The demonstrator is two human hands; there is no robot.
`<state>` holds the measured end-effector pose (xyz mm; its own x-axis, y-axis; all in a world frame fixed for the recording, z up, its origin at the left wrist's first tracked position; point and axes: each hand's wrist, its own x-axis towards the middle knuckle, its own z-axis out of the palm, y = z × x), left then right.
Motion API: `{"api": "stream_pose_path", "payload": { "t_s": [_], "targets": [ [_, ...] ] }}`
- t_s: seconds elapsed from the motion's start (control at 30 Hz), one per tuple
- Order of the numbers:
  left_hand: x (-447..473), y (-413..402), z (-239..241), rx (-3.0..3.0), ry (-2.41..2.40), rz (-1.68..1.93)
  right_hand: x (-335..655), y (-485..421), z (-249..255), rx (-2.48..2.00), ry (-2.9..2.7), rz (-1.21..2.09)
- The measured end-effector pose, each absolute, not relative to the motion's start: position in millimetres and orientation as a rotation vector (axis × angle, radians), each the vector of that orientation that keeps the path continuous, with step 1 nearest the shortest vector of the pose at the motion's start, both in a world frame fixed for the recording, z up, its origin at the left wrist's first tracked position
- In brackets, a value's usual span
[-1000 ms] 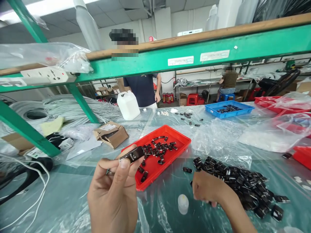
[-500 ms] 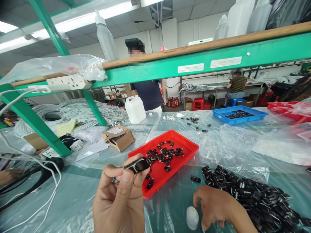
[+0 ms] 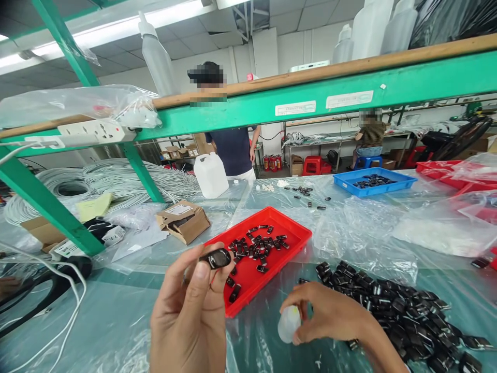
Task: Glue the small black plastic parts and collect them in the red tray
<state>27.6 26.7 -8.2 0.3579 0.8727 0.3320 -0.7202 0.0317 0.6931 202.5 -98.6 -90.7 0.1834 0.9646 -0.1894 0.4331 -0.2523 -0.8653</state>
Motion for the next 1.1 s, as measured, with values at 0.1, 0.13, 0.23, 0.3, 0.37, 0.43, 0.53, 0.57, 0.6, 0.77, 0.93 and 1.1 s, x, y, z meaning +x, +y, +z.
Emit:
{"api": "stream_pose_path", "payload": {
  "t_s": [0.1, 0.13, 0.23, 0.3, 0.37, 0.43, 0.53, 0.57, 0.6, 0.77, 0.93, 1.1],
  "targets": [
    [30.3, 26.0, -9.8, 0.931, 0.267, 1.193, 201.9, -108.8, -68.1, -1.640, -1.339, 0.870],
    [31.0, 24.8, -9.5, 0.927, 0.289, 1.171, 200.6, -111.9, -62.4, -1.553, -1.319, 0.862],
    [32.5, 17.6, -4.8, 0.901, 0.349, 1.115, 195.3, -117.4, -53.3, -1.196, -1.187, 0.891],
    [33.6, 11.7, -0.3, 0.892, 0.375, 1.087, 192.8, -117.8, -52.9, -1.026, -1.102, 0.898],
    [34.8, 8.0, 2.4, 0.899, 0.393, 1.073, 192.1, -116.8, -54.7, -0.985, -1.065, 0.851],
    [36.1, 8.6, 1.3, 0.924, 0.403, 1.066, 192.6, -116.1, -56.4, -1.015, -1.051, 0.779],
    [37.7, 15.5, -7.1, 0.987, 0.380, 1.063, 191.7, -117.0, -54.0, -1.070, -1.048, 0.718],
    [38.0, 18.1, -10.6, 1.012, 0.362, 1.069, 190.1, -117.8, -51.4, -1.086, -1.045, 0.703],
    [38.0, 20.1, -13.8, 1.037, 0.344, 1.080, 187.9, -118.7, -48.1, -1.104, -1.040, 0.691],
    [35.4, 16.7, -16.9, 1.129, 0.304, 1.135, 174.8, -122.5, -33.6, -1.139, -0.992, 0.676],
    [32.8, 6.5, -8.0, 1.124, 0.382, 1.151, 172.2, -118.8, -36.7, -1.009, -0.902, 0.603],
    [33.2, 4.0, -4.9, 1.131, 0.349, 1.150, 169.3, -116.4, -35.2, -0.833, -0.742, 0.546]
  ]
}}
